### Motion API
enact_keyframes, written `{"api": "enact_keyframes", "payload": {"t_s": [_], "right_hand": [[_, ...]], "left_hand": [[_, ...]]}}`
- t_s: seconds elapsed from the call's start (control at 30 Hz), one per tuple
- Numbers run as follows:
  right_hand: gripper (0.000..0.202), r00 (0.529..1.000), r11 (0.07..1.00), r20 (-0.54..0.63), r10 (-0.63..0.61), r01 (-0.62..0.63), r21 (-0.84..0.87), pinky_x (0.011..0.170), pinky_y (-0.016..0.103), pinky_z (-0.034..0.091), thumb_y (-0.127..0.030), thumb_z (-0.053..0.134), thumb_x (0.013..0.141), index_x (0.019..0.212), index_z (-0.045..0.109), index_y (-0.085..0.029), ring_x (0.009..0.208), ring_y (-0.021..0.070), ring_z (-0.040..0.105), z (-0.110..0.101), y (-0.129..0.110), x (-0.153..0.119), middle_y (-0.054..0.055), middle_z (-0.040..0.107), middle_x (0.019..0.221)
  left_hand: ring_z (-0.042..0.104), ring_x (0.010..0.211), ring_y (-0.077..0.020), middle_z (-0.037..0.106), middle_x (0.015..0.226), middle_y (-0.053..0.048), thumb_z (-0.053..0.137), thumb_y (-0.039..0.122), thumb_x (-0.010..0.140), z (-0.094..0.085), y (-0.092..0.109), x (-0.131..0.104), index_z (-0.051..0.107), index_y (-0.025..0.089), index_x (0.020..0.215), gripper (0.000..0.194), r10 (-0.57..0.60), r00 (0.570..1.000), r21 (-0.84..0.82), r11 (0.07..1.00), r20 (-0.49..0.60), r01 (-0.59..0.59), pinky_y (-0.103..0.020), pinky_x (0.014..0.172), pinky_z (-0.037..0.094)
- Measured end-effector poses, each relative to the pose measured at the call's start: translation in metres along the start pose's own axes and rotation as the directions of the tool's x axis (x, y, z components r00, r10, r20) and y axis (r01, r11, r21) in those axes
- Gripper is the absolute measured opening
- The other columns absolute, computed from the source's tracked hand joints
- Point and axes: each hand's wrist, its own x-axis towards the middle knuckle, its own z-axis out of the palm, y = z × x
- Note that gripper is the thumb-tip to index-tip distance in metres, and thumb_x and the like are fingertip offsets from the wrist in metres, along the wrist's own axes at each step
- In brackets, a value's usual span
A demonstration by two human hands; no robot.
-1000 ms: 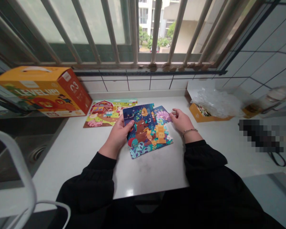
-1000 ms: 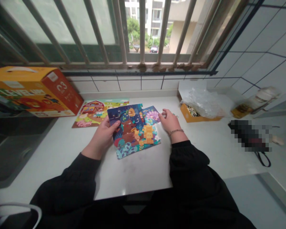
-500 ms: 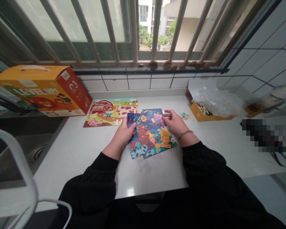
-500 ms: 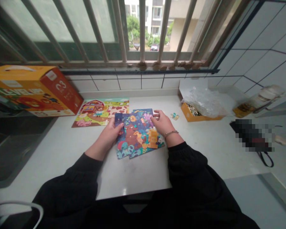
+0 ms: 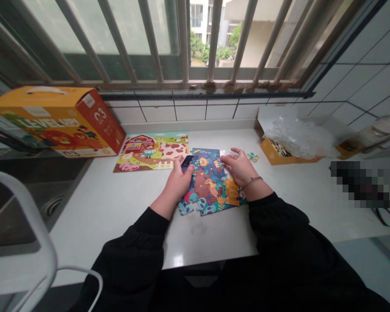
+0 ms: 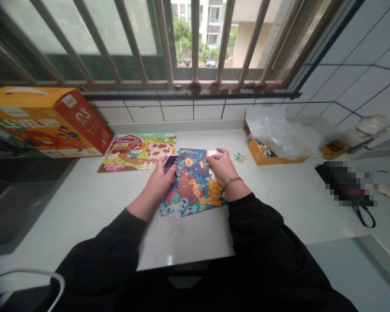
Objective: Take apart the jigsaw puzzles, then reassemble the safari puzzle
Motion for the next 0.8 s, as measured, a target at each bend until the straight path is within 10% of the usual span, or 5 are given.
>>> {"api": "enact_keyframes", "payload": {"t_s": [0.13,0.37,0.53,0.8], "right_hand": [[0.078,0.998,0.999,-0.05,0.047,-0.048,-0.011,0.072,0.026,0.063,-0.024,0.089,0.072,0.14,0.052,-0.028,0.091,0.0176,0.076,0.005,-0.002,-0.003,0.002,0.068,0.113],[0.039,0.95,0.976,0.29,0.118,-0.057,-0.211,0.062,0.033,0.064,-0.042,0.093,0.08,0.107,0.074,-0.02,0.067,0.0212,0.074,0.004,-0.002,-0.013,0.006,0.079,0.084],[0.042,0.925,0.96,0.378,0.047,0.062,-0.272,0.073,0.039,0.069,-0.056,0.092,0.082,0.105,0.081,-0.022,0.081,0.0246,0.081,0.002,0.001,-0.014,0.01,0.086,0.1],[0.049,0.912,0.976,0.409,-0.001,0.091,-0.199,0.077,0.041,0.071,-0.063,0.092,0.081,0.106,0.08,-0.022,0.087,0.0271,0.083,0.003,-0.012,-0.025,0.009,0.087,0.101]], "left_hand": [[0.07,0.132,-0.0363,0.074,0.141,-0.018,0.054,0.044,0.11,0.005,0.012,-0.003,0.058,0.02,0.143,0.041,0.012,1.0,0.023,1.0,0.012,-0.012,-0.057,0.118,0.052],[0.069,0.125,-0.0294,0.075,0.128,-0.011,0.044,0.043,0.113,0.013,0.014,-0.002,0.066,0.023,0.124,0.032,0.103,0.995,-0.044,0.994,0.005,-0.102,-0.046,0.113,0.052],[0.066,0.123,-0.0301,0.072,0.121,-0.01,0.046,0.049,0.113,0.013,0.008,0.002,0.069,0.024,0.113,0.034,0.169,0.985,-0.05,0.984,-0.032,-0.17,-0.046,0.114,0.049],[0.071,0.107,-0.0272,0.072,0.114,-0.007,0.048,0.078,0.109,0.01,0.005,0.0,0.057,0.025,0.126,0.057,-0.037,0.99,-0.229,0.973,-0.138,0.004,-0.042,0.101,0.056]]}}
